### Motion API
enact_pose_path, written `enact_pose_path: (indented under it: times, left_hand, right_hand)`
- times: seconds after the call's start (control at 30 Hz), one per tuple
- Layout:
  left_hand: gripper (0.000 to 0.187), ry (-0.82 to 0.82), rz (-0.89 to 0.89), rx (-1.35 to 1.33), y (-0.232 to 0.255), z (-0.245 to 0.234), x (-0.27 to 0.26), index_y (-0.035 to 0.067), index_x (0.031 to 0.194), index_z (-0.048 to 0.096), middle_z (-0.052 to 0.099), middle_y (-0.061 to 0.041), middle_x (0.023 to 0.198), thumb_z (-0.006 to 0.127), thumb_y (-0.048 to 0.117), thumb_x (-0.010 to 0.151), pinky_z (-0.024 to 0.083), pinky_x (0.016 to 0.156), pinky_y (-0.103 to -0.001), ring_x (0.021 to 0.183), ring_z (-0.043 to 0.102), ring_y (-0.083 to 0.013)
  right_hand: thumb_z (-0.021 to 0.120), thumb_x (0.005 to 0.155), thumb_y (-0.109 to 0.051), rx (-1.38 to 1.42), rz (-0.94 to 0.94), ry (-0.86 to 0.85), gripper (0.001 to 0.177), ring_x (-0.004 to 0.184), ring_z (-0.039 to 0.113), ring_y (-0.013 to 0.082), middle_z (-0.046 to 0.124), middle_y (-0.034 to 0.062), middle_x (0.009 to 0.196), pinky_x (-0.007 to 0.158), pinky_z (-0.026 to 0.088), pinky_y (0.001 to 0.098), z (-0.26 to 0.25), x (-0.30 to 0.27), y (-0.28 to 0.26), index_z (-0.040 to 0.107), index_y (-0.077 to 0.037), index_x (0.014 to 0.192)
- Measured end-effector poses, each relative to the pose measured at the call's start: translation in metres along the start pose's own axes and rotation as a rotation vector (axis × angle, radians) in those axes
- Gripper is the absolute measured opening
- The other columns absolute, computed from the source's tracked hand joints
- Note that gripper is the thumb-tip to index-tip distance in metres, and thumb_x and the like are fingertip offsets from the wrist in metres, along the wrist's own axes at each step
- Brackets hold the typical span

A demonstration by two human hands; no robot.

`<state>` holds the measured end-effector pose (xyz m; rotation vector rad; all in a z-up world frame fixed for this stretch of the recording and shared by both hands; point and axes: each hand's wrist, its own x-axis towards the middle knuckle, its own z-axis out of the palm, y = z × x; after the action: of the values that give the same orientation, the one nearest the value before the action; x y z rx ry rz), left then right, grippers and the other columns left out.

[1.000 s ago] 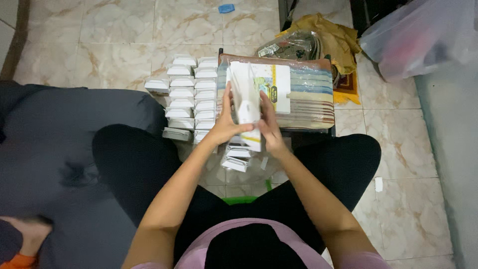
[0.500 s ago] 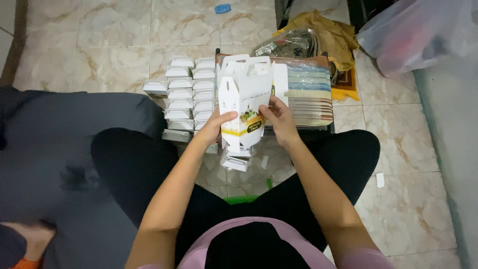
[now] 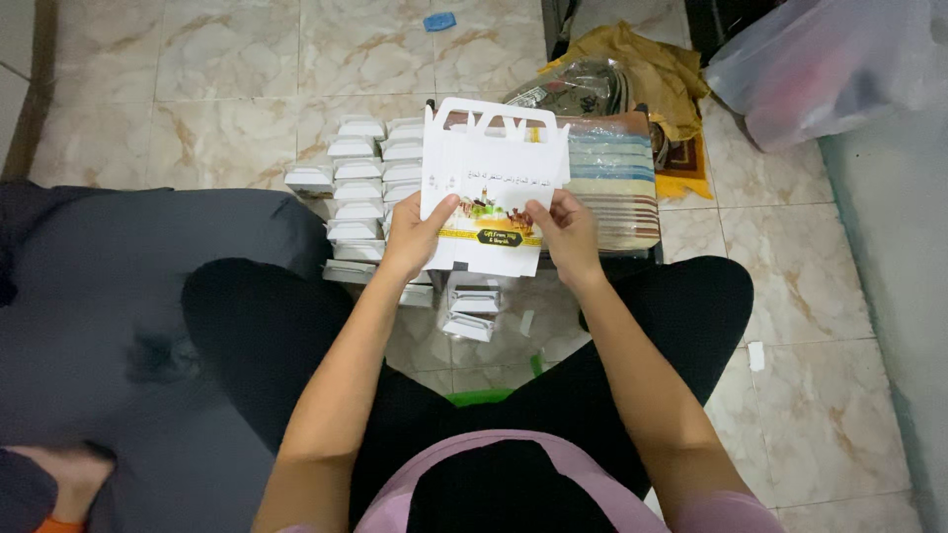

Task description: The person sits on the floor and folds flat white cardboard pieces into small rectangular boxes. They fold the side flaps, tuck tabs into slots, and press the edges to secure the shape. The person handles the boxes one at a time and stacks the finished units on a nearby pile.

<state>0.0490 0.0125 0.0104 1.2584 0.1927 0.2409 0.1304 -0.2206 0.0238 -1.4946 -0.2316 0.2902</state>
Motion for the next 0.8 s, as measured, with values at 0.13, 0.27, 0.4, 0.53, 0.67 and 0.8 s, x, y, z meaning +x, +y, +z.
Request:
enact_pose_path:
  times: [0.13,0.27,0.4,0.53,0.67,0.8]
  left_hand:
    - [0.027,0.016,-0.007,-0.002,0.000,0.002,0.000,-0.005,0.113,0.071,0.076,-0.007,0.103,0.070,0.019,0.100,0.054,0.077,-0.025,0.087,0.066,-0.0076]
    - [0.028,-0.003,-0.012,-0.031,0.004,0.004,0.000,-0.003,0.115,0.070,0.076,-0.006,0.103,0.069,0.020,0.100,0.054,0.078,-0.024,0.087,0.066,-0.0068]
    - [0.028,0.047,0.014,0.037,0.007,0.007,-0.003,-0.005,0.114,0.071,0.077,-0.007,0.103,0.070,0.018,0.099,0.054,0.076,-0.025,0.087,0.067,-0.0076]
    - [0.027,0.041,0.017,0.002,0.007,0.009,-0.004,-0.005,0.114,0.071,0.076,-0.008,0.104,0.070,0.018,0.100,0.054,0.077,-0.025,0.087,0.066,-0.0079]
    - [0.028,0.029,0.024,-0.028,0.007,0.009,-0.005,-0.005,0.115,0.070,0.076,-0.009,0.105,0.071,0.018,0.099,0.055,0.079,-0.026,0.089,0.068,-0.0085]
    - [0.028,0.057,0.034,0.004,0.006,0.008,-0.005,-0.005,0.117,0.070,0.076,-0.008,0.106,0.070,0.016,0.099,0.055,0.079,-0.025,0.090,0.067,-0.0083]
  right_hand:
    - [0.071,0.099,-0.014,0.066,-0.050,-0.027,0.020,0.092,0.064,0.0067,0.073,0.0020,0.103,0.084,0.052,0.0226,-0.001,0.001,0.001,0.068,0.000,0.113]
    - [0.069,0.101,-0.017,0.048,-0.044,-0.034,0.021,0.091,0.062,0.0050,0.071,-0.0006,0.103,0.083,0.051,0.0218,0.000,-0.001,-0.004,0.069,-0.002,0.115]
    - [0.069,0.102,-0.020,-0.101,0.016,-0.017,0.021,0.086,0.063,0.0065,0.072,0.0010,0.098,0.079,0.054,0.0236,0.000,-0.004,-0.008,0.070,-0.001,0.109]
    - [0.069,0.102,-0.020,0.069,-0.037,-0.059,0.019,0.089,0.062,0.0045,0.071,-0.0008,0.100,0.081,0.051,0.0223,0.000,-0.004,-0.008,0.070,-0.002,0.110]
    - [0.069,0.102,-0.020,0.023,-0.051,-0.056,0.020,0.088,0.060,0.0043,0.070,-0.0007,0.099,0.078,0.050,0.0227,-0.001,-0.005,-0.006,0.070,-0.001,0.109]
    - [0.068,0.102,-0.021,-0.028,-0.010,-0.051,0.021,0.085,0.059,0.0048,0.069,-0.0004,0.097,0.076,0.051,0.0225,-0.001,-0.004,-0.007,0.071,-0.002,0.112]
